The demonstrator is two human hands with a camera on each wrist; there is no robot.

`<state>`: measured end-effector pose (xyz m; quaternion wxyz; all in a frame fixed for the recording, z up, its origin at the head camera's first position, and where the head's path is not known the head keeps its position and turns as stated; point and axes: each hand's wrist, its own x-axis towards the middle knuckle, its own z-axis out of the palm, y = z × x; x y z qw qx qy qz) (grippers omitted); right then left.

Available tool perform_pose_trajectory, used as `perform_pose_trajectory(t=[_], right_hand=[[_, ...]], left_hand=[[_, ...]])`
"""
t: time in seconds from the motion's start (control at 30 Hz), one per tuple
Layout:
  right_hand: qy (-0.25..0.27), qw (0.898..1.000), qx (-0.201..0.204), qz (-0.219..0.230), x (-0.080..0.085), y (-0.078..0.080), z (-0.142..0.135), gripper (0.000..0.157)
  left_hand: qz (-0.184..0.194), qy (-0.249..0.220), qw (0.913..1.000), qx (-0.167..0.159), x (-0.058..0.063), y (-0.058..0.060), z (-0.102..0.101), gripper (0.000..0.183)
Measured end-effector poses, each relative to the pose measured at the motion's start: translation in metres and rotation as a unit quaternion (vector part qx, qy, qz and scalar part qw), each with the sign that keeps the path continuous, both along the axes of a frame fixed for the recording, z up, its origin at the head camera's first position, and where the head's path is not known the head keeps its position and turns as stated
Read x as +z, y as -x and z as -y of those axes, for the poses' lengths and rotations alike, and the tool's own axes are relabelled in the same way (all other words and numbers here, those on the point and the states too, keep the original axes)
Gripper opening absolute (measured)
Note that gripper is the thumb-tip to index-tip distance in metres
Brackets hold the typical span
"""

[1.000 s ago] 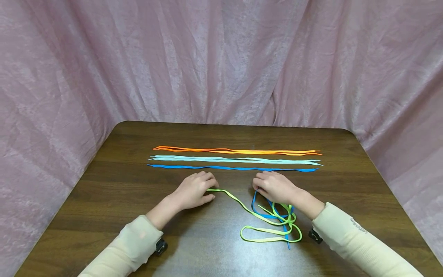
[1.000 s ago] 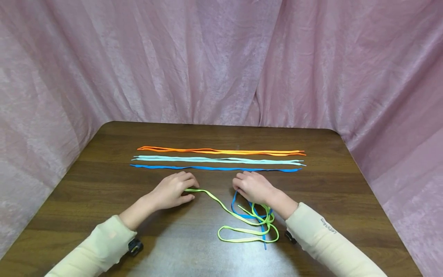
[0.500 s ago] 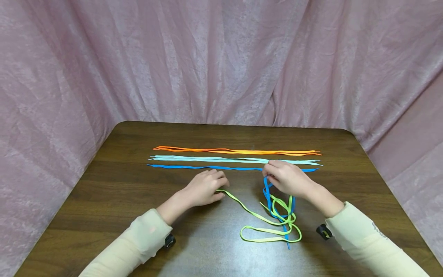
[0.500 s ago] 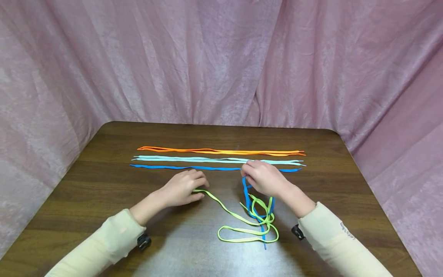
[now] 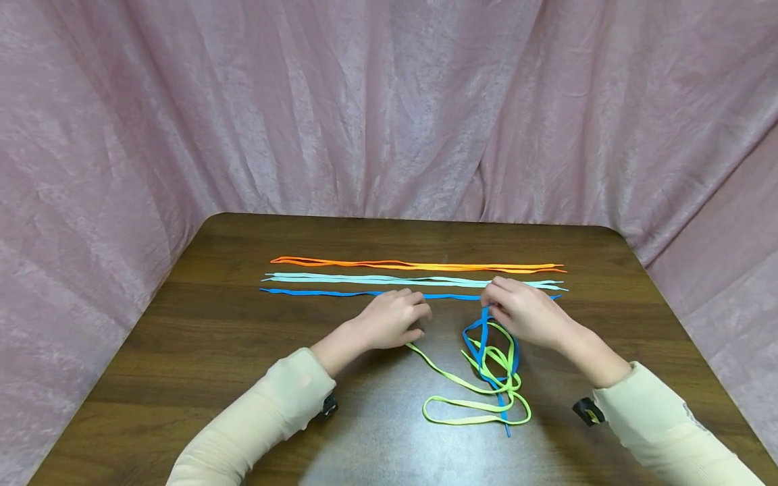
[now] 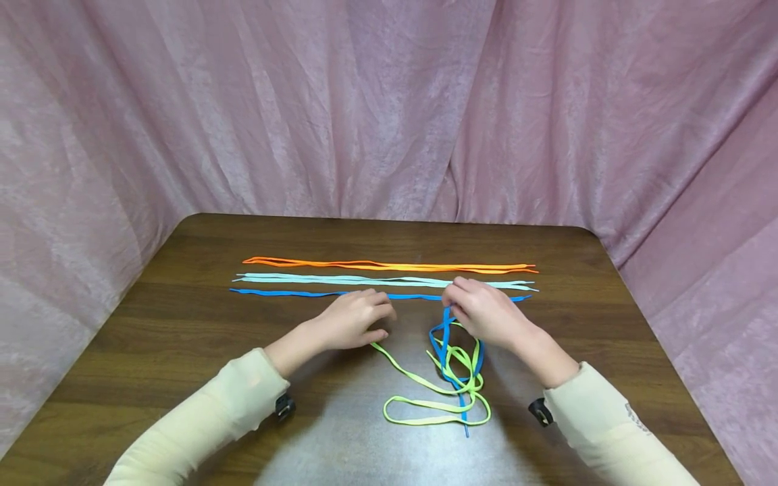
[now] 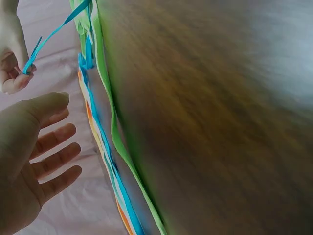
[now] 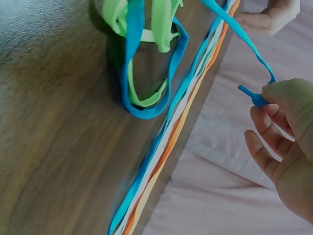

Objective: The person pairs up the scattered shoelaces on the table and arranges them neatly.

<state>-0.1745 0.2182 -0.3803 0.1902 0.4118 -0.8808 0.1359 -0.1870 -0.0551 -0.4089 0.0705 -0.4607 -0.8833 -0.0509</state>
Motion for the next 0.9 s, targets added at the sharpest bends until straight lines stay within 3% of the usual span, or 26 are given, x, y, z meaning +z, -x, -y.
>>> perform_pose_trajectory(t=[0.37,0.9], right_hand=[[0.000,1.000,-0.017,0.002,-0.004,-0.004,-0.011,0.019],[-0.014,0.999,-0.030,0.033,-0.015,-0.009,-0.022,0.019]], left_hand=[[0.032,0.060,0.9976,0.009,0.002,0.010,-0.043,0.026],[0.079,0.103,0.9895,0.064,-0.003,0.019,-0.088,0.021]])
